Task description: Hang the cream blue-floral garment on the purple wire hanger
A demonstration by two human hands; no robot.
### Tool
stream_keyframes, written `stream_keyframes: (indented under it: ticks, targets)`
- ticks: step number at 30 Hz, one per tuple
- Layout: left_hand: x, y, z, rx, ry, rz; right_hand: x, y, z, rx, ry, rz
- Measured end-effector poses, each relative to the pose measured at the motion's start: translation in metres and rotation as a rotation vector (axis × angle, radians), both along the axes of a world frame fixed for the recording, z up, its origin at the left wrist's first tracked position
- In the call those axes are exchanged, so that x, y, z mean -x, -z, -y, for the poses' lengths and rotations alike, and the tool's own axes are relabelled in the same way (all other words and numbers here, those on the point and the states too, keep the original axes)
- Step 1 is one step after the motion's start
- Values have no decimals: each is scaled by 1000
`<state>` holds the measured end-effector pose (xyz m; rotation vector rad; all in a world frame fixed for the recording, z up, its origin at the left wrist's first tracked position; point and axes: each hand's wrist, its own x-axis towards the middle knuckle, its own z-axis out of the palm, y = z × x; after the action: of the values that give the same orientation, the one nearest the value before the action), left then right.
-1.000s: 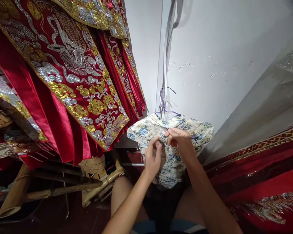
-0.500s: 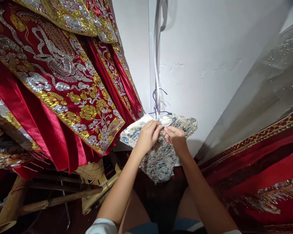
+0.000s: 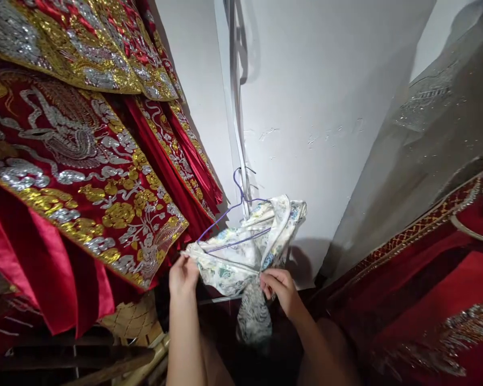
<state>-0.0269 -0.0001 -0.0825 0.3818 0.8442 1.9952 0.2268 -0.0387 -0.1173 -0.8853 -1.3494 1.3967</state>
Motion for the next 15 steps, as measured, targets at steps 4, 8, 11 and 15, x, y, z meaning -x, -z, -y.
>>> stream_keyframes:
  ticks: [4, 8, 11, 15]
  targets:
    - [-49, 42, 15, 211, 84, 82, -17, 22, 10, 88, 146, -11]
    - [-93, 57, 37, 250, 199, 122, -49, 48, 11, 167, 213, 94]
    - [-124, 44, 57, 56, 401, -75, -67, 47, 11, 144, 219, 226]
    - [-158, 15, 78, -69, 489, -604, -59, 31, 15, 86, 189, 167]
